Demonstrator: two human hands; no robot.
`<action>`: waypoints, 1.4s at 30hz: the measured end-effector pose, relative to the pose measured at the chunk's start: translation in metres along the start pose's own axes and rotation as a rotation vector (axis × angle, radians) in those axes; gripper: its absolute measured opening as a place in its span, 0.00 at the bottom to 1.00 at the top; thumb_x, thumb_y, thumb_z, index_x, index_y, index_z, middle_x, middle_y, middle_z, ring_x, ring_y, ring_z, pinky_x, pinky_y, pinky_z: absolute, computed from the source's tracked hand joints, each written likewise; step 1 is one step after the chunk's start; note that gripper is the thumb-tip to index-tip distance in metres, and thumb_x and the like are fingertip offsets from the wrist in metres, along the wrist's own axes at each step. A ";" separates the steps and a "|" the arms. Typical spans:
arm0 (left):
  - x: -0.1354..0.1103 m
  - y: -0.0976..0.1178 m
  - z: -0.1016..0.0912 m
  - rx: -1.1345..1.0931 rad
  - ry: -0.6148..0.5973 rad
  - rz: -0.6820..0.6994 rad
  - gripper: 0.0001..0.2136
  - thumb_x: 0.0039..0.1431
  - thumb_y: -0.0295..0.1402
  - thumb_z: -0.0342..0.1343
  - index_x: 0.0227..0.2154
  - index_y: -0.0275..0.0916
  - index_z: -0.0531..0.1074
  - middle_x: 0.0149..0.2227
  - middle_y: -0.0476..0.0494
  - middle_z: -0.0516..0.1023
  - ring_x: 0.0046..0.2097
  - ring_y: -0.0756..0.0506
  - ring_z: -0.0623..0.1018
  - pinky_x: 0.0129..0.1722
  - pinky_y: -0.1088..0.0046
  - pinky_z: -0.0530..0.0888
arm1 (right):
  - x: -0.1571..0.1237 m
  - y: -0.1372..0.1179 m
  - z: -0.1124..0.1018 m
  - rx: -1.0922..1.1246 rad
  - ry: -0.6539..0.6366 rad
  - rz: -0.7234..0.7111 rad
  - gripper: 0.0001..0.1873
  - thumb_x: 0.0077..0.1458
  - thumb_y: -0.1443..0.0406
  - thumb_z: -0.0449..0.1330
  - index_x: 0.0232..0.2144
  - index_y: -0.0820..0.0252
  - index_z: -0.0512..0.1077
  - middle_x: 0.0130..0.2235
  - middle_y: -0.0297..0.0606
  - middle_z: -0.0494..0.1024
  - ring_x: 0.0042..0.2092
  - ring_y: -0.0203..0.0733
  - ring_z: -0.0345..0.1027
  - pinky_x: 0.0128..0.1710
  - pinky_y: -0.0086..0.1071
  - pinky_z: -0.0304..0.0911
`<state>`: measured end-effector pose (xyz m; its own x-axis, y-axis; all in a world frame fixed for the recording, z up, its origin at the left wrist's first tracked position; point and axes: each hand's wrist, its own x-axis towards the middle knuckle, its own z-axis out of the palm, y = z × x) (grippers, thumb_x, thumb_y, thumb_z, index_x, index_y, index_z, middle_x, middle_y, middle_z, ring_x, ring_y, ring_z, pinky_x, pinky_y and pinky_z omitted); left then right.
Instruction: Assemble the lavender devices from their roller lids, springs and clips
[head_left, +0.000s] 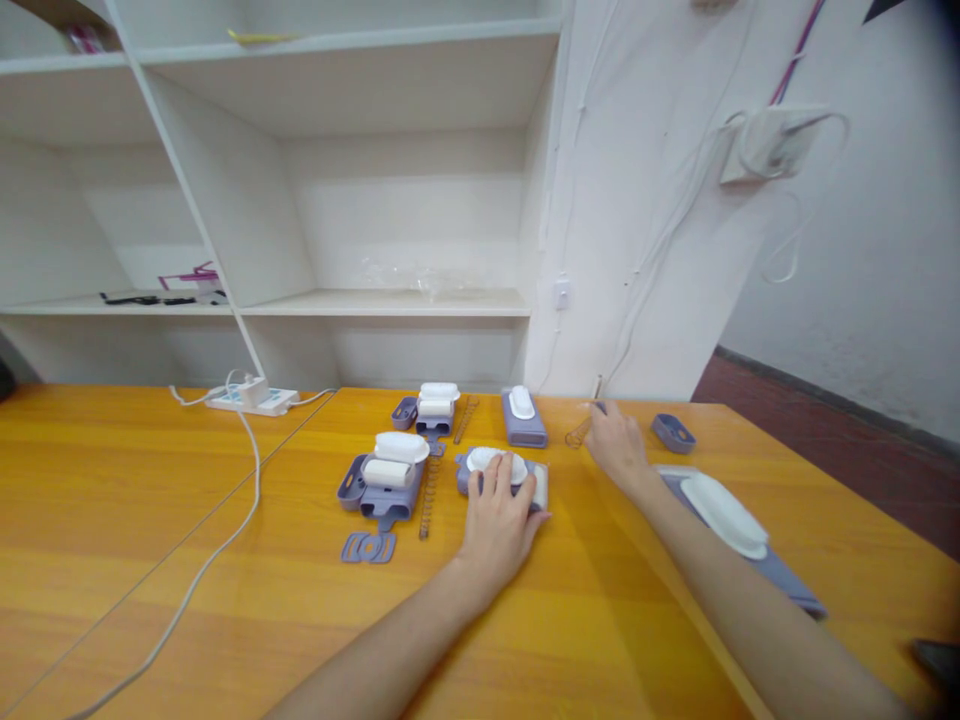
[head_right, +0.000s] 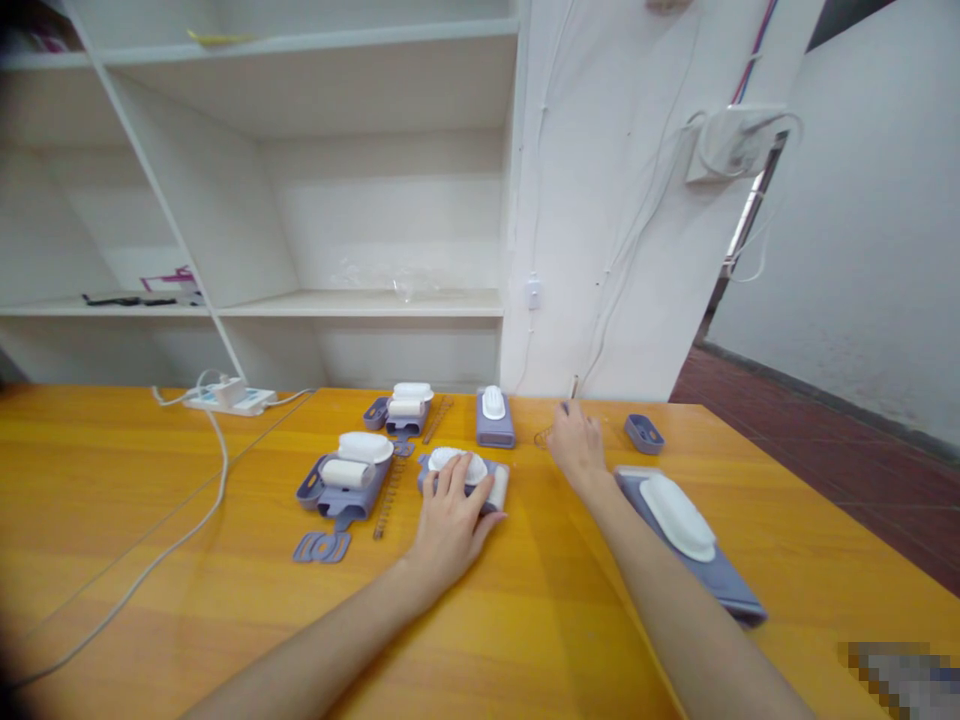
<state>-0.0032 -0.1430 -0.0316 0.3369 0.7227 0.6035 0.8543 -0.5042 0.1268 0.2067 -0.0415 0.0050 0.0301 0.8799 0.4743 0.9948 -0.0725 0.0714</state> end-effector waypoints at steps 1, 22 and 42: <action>0.000 0.000 0.000 0.000 -0.001 -0.003 0.19 0.55 0.41 0.53 0.48 0.44 0.65 0.56 0.34 0.59 0.57 0.33 0.59 0.49 0.47 0.59 | -0.003 -0.004 0.002 0.015 0.016 -0.024 0.18 0.55 0.69 0.48 0.47 0.66 0.67 0.47 0.51 0.68 0.43 0.47 0.67 0.42 0.37 0.58; 0.000 -0.008 -0.002 -0.330 -0.007 0.106 0.29 0.56 0.36 0.51 0.59 0.38 0.48 0.61 0.30 0.49 0.61 0.35 0.53 0.55 0.48 0.58 | -0.038 -0.028 -0.015 1.255 0.472 0.438 0.20 0.52 0.56 0.54 0.38 0.67 0.74 0.35 0.47 0.79 0.36 0.46 0.73 0.39 0.39 0.66; -0.002 -0.009 -0.009 -0.684 0.066 0.032 0.18 0.58 0.32 0.48 0.51 0.38 0.60 0.46 0.37 0.67 0.47 0.44 0.69 0.47 0.65 0.69 | -0.122 -0.069 -0.032 1.492 -0.081 -0.118 0.13 0.57 0.60 0.48 0.35 0.59 0.70 0.42 0.41 0.73 0.45 0.44 0.66 0.47 0.36 0.61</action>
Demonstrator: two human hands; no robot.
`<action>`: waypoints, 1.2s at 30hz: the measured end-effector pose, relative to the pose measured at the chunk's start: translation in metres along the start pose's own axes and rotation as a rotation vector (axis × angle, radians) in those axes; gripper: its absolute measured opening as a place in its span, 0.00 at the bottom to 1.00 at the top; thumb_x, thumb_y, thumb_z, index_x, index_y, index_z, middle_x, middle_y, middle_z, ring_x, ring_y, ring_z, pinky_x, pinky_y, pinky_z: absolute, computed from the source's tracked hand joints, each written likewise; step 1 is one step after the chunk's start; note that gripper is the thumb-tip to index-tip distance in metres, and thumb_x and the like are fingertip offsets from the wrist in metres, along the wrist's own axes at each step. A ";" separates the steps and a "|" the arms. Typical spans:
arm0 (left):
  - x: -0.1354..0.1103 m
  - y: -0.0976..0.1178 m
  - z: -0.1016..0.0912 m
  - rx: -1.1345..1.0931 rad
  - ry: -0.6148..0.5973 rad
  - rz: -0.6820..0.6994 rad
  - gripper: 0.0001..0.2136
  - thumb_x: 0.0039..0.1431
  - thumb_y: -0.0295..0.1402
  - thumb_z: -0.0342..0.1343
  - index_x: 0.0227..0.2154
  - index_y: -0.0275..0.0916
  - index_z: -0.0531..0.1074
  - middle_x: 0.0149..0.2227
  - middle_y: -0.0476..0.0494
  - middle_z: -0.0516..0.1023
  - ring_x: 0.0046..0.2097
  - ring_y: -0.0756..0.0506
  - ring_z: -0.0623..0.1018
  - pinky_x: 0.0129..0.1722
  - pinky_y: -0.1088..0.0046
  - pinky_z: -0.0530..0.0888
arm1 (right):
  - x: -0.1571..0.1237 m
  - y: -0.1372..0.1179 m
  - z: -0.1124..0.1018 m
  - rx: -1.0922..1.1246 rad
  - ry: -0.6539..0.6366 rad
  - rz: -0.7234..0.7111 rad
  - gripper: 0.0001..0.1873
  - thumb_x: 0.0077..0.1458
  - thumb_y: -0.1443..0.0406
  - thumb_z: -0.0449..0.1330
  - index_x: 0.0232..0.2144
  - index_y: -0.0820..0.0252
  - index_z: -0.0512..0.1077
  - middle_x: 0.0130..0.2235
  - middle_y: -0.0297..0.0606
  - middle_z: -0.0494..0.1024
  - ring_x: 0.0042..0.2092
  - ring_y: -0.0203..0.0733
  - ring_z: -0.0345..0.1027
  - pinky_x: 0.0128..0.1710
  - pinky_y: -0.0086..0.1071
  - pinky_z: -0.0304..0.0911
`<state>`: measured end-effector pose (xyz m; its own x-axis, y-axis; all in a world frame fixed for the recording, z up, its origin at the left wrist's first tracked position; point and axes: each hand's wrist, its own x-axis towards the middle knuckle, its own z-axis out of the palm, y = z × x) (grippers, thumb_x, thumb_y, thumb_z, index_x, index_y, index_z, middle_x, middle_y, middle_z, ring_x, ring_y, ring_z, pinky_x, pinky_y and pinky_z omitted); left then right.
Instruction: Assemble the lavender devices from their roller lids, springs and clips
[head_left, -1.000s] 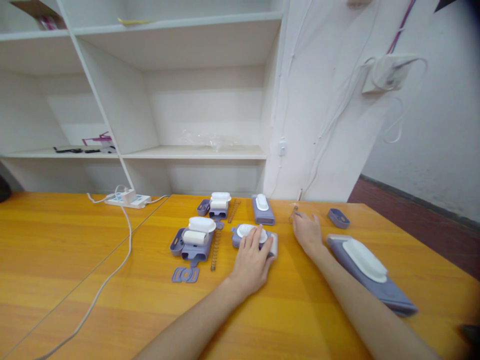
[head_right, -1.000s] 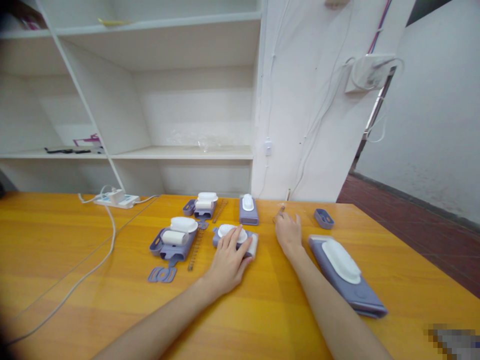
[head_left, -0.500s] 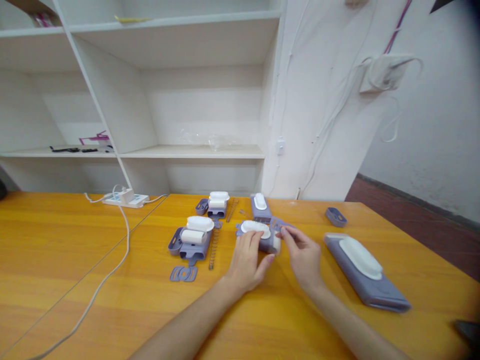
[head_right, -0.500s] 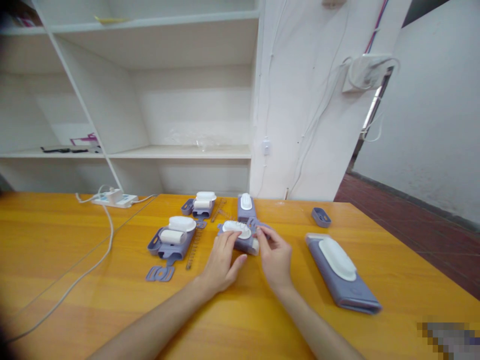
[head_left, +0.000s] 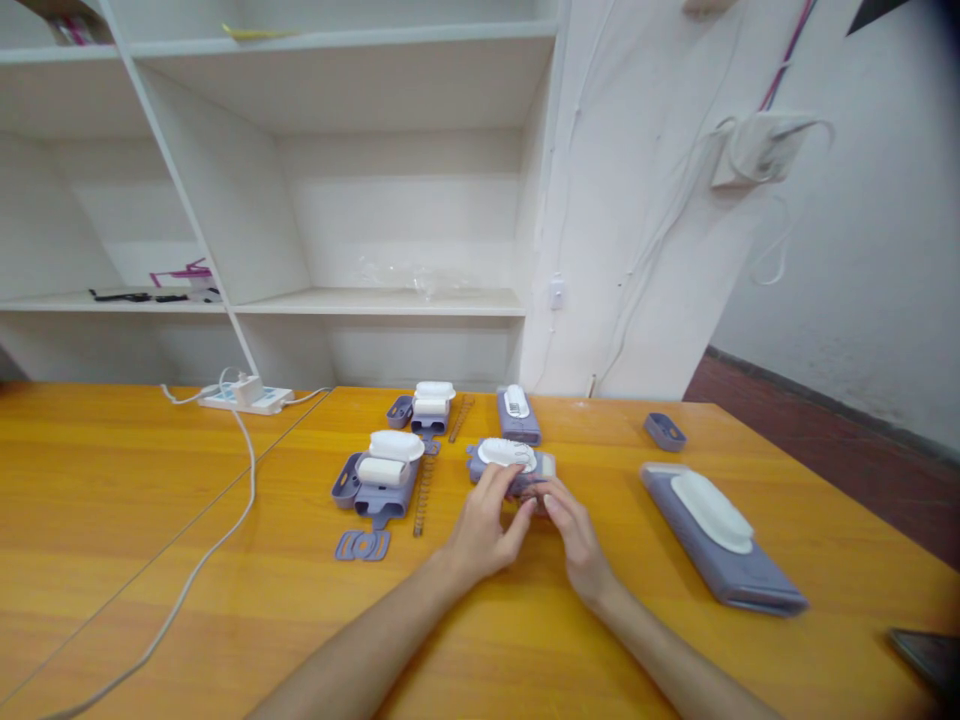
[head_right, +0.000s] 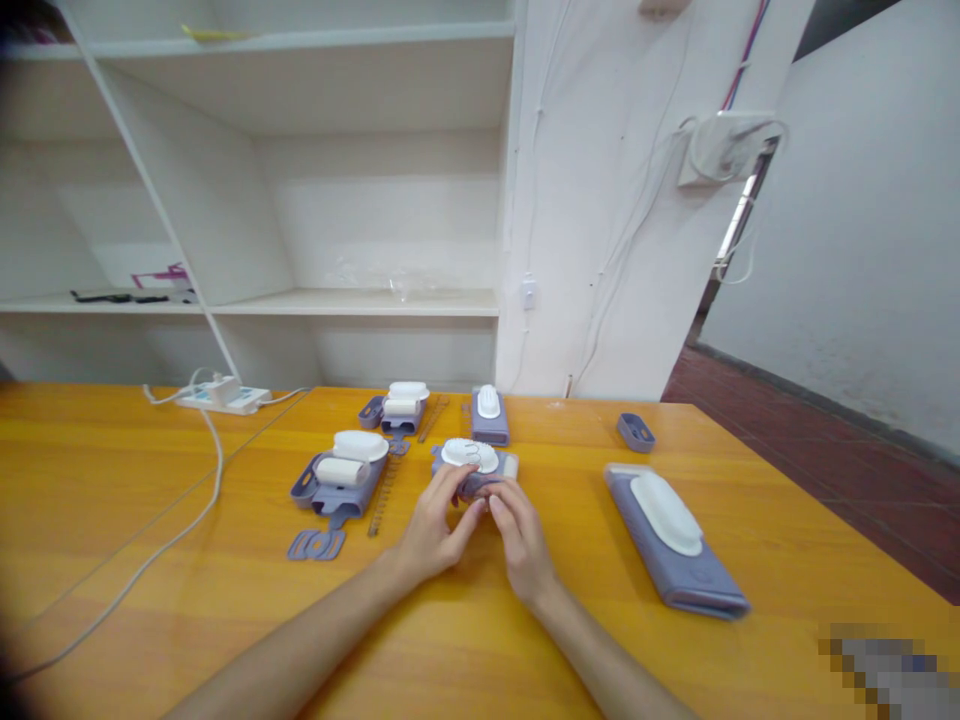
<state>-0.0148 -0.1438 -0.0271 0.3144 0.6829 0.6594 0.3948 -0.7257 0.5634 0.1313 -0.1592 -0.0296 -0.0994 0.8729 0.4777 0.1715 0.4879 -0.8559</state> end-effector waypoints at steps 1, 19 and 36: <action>-0.001 0.000 0.000 0.006 -0.020 0.027 0.18 0.57 0.31 0.48 0.51 0.38 0.60 0.46 0.37 0.67 0.48 0.44 0.69 0.47 0.65 0.69 | 0.000 -0.001 0.002 -0.023 0.018 0.000 0.13 0.57 0.59 0.49 0.34 0.59 0.70 0.41 0.40 0.73 0.44 0.44 0.66 0.46 0.35 0.61; -0.003 -0.013 0.008 0.086 -0.003 0.158 0.15 0.54 0.18 0.44 0.41 0.39 0.66 0.42 0.40 0.67 0.45 0.45 0.68 0.45 0.67 0.68 | 0.004 0.017 -0.006 0.277 0.459 0.316 0.20 0.54 0.51 0.51 0.30 0.62 0.71 0.18 0.28 0.63 0.19 0.31 0.56 0.16 0.24 0.52; 0.002 -0.006 0.008 -0.140 0.014 0.017 0.13 0.54 0.23 0.47 0.43 0.38 0.64 0.41 0.40 0.69 0.43 0.47 0.71 0.44 0.70 0.69 | 0.004 0.014 -0.004 0.416 0.076 0.409 0.15 0.47 0.56 0.62 0.29 0.63 0.67 0.24 0.35 0.74 0.21 0.35 0.68 0.20 0.27 0.64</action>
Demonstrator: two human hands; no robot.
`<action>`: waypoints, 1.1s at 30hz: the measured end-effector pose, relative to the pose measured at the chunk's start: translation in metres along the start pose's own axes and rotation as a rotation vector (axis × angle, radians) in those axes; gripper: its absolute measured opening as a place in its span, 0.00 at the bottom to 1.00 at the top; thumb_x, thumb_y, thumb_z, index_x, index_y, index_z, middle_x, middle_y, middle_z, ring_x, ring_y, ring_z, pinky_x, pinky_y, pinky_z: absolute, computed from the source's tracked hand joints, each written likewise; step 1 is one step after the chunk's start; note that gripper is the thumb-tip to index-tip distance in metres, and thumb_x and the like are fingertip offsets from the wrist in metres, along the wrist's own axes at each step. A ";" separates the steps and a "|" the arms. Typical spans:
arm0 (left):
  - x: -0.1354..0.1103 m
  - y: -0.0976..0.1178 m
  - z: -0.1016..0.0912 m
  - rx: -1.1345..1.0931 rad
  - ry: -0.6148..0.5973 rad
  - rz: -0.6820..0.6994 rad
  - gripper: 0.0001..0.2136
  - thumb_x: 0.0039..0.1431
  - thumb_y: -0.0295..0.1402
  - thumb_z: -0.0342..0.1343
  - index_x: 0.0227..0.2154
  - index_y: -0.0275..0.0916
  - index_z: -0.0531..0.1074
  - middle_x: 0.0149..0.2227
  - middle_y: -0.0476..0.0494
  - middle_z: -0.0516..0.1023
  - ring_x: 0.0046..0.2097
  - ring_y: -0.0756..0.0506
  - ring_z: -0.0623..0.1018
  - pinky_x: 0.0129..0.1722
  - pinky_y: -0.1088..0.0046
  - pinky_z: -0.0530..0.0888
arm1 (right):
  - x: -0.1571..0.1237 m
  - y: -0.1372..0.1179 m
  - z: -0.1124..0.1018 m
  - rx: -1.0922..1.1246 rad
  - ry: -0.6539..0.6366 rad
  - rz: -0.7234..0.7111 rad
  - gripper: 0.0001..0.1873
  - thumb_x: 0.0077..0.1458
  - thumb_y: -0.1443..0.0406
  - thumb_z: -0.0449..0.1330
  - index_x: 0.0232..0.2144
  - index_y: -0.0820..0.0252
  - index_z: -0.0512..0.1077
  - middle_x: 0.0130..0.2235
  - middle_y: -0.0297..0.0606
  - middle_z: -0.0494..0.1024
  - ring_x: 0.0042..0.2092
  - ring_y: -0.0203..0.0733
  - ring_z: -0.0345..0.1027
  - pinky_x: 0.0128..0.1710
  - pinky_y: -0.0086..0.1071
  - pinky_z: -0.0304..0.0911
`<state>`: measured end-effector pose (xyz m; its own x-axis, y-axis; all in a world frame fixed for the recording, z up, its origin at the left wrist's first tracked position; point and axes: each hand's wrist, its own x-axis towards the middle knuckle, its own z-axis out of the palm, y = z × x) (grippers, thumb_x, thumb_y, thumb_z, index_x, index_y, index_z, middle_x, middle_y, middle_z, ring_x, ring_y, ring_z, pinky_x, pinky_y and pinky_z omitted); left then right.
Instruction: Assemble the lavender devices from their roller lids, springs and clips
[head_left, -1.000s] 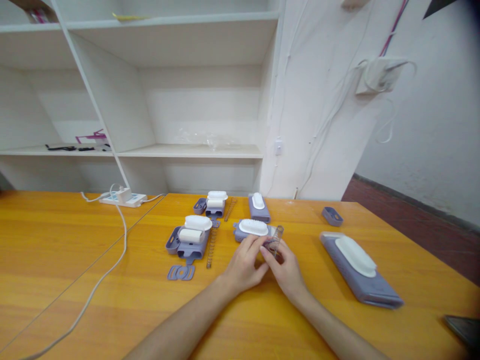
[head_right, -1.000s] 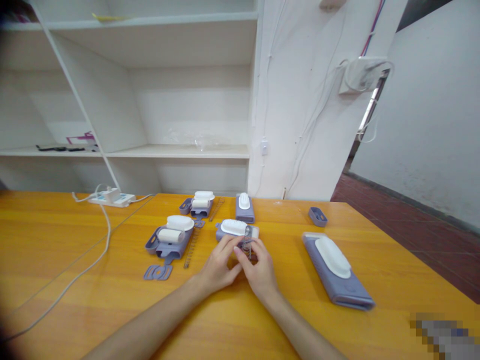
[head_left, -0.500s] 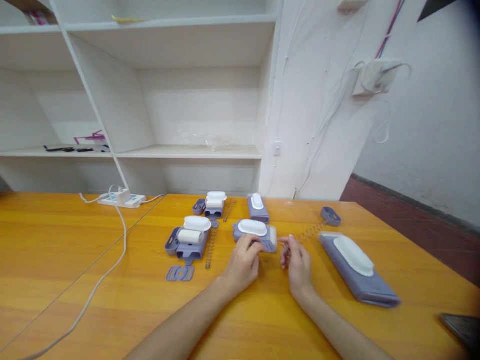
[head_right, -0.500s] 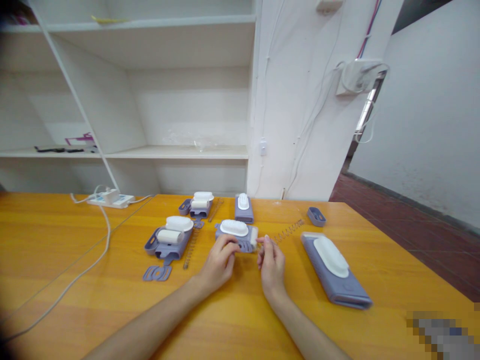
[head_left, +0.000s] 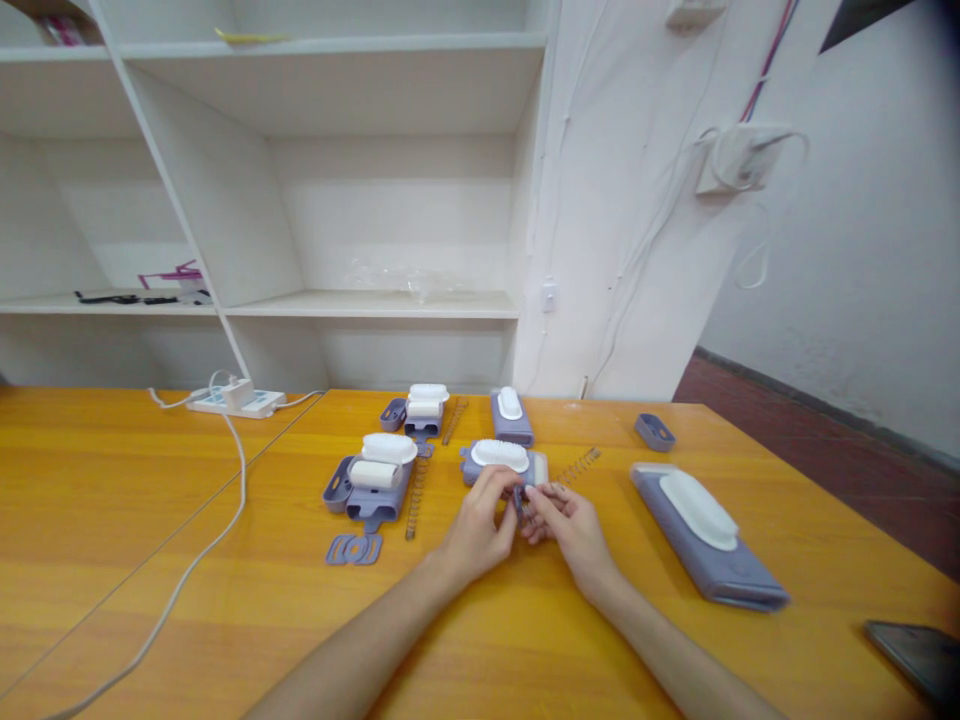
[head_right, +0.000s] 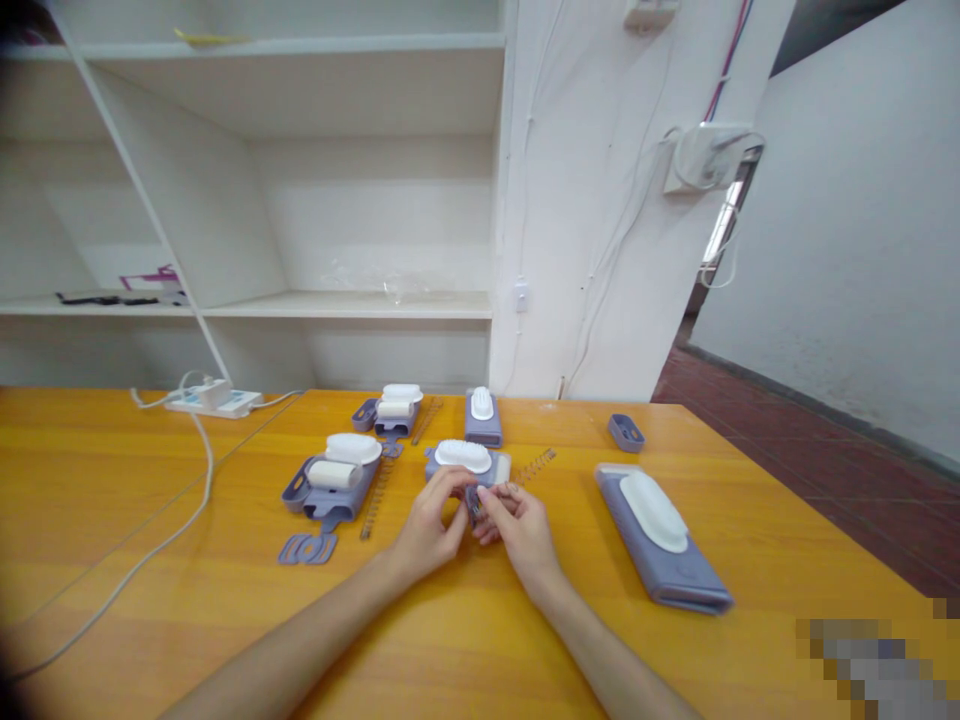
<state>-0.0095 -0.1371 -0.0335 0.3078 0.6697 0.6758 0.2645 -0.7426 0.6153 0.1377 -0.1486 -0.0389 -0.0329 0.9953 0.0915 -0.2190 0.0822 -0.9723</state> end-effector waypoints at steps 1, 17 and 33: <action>0.000 -0.002 0.001 -0.014 0.003 -0.028 0.13 0.55 0.24 0.47 0.43 0.38 0.64 0.41 0.41 0.70 0.41 0.47 0.72 0.42 0.70 0.70 | 0.000 0.000 -0.001 0.021 0.002 0.009 0.15 0.47 0.56 0.63 0.30 0.63 0.67 0.24 0.35 0.74 0.21 0.35 0.69 0.21 0.27 0.64; -0.001 -0.001 0.001 0.034 -0.159 -0.099 0.18 0.58 0.26 0.45 0.52 0.40 0.61 0.44 0.43 0.75 0.41 0.48 0.75 0.40 0.73 0.72 | 0.006 0.008 -0.004 0.101 0.168 -0.018 0.14 0.45 0.58 0.64 0.29 0.63 0.70 0.27 0.35 0.74 0.25 0.33 0.67 0.20 0.23 0.62; 0.001 -0.004 0.004 -0.028 -0.071 -0.219 0.14 0.58 0.33 0.48 0.47 0.40 0.69 0.40 0.44 0.77 0.36 0.48 0.77 0.36 0.74 0.73 | 0.003 0.004 -0.003 0.158 0.175 -0.035 0.16 0.41 0.61 0.67 0.33 0.61 0.70 0.33 0.36 0.76 0.33 0.38 0.71 0.31 0.31 0.68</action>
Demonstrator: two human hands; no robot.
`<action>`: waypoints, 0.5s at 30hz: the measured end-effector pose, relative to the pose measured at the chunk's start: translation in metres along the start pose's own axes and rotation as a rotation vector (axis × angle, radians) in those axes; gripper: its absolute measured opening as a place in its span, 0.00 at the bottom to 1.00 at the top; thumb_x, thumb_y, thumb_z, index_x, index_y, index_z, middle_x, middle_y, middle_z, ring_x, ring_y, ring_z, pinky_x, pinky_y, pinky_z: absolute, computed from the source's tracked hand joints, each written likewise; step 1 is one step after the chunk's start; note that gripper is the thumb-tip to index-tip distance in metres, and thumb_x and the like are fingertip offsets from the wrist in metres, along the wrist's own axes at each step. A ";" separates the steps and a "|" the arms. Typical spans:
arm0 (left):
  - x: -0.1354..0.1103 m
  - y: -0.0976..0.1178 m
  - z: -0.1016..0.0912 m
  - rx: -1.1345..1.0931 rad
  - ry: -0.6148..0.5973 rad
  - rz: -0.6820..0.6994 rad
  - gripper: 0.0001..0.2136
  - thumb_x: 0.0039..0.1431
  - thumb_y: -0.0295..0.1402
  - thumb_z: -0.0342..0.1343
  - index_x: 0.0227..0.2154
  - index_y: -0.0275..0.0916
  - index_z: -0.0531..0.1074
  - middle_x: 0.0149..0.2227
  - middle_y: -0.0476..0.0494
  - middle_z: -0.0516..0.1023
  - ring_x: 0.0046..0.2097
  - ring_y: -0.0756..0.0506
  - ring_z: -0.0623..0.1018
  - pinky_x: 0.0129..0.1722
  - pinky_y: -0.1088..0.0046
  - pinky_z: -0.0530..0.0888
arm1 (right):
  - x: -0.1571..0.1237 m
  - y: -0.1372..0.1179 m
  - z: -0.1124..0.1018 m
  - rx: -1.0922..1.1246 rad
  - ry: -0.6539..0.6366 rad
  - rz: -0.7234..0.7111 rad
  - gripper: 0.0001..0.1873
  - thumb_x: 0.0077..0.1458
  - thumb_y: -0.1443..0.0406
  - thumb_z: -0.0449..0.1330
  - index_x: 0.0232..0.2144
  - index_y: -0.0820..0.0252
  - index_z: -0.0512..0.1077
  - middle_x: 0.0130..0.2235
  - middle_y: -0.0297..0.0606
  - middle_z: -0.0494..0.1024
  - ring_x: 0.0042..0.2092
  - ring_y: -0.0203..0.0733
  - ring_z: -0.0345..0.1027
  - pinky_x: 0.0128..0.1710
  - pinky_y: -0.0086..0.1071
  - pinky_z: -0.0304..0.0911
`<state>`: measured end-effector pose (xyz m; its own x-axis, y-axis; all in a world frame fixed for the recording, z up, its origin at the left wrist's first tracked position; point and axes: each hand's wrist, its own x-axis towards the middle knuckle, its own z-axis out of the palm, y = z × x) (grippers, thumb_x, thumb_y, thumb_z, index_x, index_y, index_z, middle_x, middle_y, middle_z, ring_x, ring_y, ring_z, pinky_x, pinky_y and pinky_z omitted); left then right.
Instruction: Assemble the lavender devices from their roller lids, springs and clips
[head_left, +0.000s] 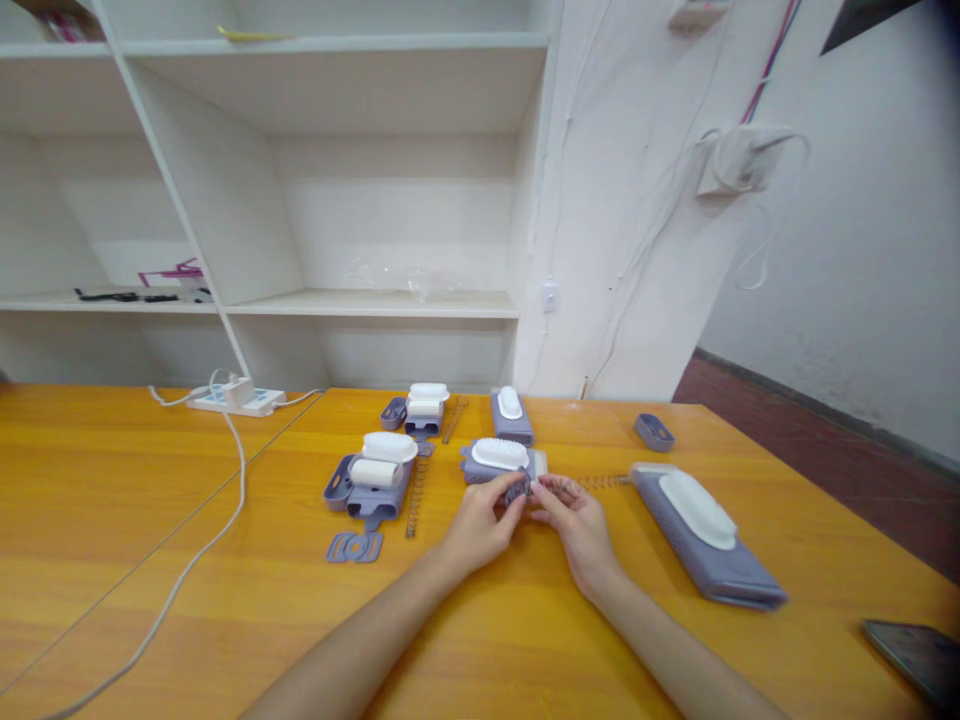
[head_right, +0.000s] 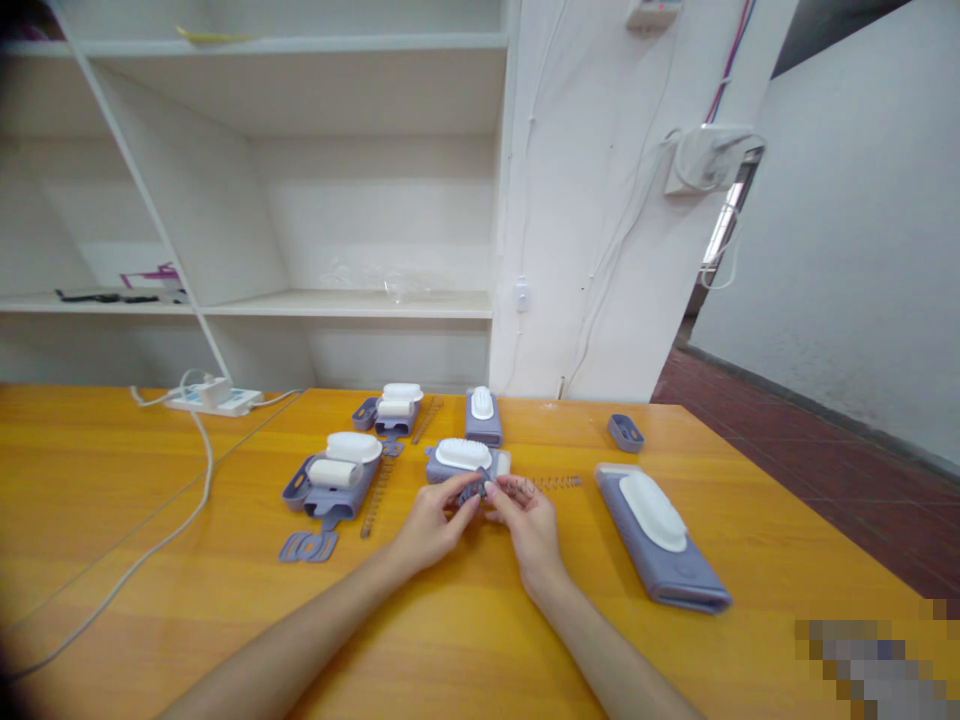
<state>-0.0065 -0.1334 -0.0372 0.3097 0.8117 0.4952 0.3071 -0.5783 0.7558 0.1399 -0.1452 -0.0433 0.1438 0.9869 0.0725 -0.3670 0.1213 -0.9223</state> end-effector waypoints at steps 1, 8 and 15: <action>0.000 0.001 0.000 0.012 -0.006 0.005 0.15 0.58 0.33 0.49 0.47 0.40 0.69 0.40 0.44 0.77 0.36 0.48 0.77 0.36 0.74 0.73 | 0.000 0.000 0.000 0.004 0.001 0.000 0.16 0.41 0.61 0.67 0.33 0.61 0.70 0.33 0.36 0.76 0.33 0.38 0.71 0.31 0.31 0.68; -0.001 0.003 -0.001 0.051 -0.006 0.029 0.16 0.57 0.32 0.50 0.48 0.38 0.68 0.38 0.44 0.78 0.33 0.49 0.76 0.34 0.75 0.74 | 0.000 0.000 0.000 0.000 0.014 0.000 0.16 0.40 0.60 0.67 0.32 0.61 0.71 0.31 0.35 0.76 0.31 0.38 0.71 0.29 0.31 0.68; 0.000 0.005 -0.001 0.005 0.012 0.030 0.15 0.57 0.30 0.49 0.47 0.39 0.69 0.40 0.45 0.77 0.36 0.49 0.77 0.36 0.75 0.74 | -0.001 -0.001 0.001 -0.067 -0.019 -0.034 0.17 0.41 0.59 0.67 0.33 0.61 0.71 0.31 0.36 0.75 0.32 0.39 0.70 0.28 0.31 0.67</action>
<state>-0.0055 -0.1367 -0.0331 0.3085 0.7947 0.5228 0.3019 -0.6029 0.7385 0.1394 -0.1463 -0.0424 0.1375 0.9843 0.1106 -0.3002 0.1478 -0.9424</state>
